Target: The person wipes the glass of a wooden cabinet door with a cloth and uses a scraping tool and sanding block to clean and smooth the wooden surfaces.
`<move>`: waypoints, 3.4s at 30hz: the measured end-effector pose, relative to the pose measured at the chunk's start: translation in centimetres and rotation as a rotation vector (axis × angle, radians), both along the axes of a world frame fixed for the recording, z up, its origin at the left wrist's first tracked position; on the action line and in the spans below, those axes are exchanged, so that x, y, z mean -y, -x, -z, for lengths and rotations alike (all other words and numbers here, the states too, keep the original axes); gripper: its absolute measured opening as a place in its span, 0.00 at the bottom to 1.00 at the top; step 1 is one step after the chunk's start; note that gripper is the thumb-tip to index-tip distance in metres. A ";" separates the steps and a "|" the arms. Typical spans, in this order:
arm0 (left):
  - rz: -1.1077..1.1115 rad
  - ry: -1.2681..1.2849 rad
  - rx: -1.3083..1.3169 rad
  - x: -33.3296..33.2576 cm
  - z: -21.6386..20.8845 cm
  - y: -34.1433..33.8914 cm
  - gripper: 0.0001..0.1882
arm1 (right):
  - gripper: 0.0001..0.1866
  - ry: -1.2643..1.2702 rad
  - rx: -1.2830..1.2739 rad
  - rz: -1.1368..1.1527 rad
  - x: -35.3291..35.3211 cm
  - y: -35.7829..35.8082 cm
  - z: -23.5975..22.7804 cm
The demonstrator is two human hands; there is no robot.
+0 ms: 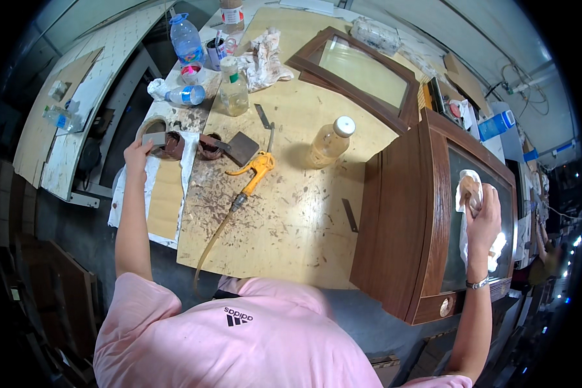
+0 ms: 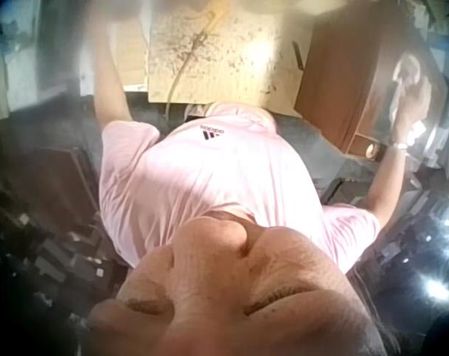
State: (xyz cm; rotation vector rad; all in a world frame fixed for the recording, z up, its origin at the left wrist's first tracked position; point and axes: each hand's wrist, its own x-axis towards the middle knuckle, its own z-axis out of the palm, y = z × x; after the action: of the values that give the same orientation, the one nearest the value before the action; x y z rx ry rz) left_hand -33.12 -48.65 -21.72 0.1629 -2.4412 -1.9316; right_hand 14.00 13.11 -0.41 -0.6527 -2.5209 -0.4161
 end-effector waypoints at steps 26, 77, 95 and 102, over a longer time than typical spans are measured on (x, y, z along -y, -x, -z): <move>0.128 1.078 -0.449 -5.8 -3.4 -2.7 0.22 | 0.24 -0.005 -0.006 0.014 0.4 0.2 -0.1; -0.056 -0.061 0.162 -0.3 -0.5 0.0 0.14 | 0.23 -0.036 -0.009 -0.022 0.1 -0.1 -0.1; 0.096 0.956 -0.383 0.5 0.2 -13.9 0.20 | 0.30 -0.002 0.071 0.078 -3.7 -1.9 1.0; 0.020 0.865 -0.276 1.3 0.6 -13.7 0.18 | 0.28 0.000 0.048 0.032 -3.3 -1.3 1.0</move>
State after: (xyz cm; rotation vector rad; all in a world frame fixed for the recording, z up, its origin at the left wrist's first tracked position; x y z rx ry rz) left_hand -19.39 -49.99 -22.36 -0.1403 -2.7920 -0.6876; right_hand 15.35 16.38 -1.39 -0.6921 -2.5582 -0.4477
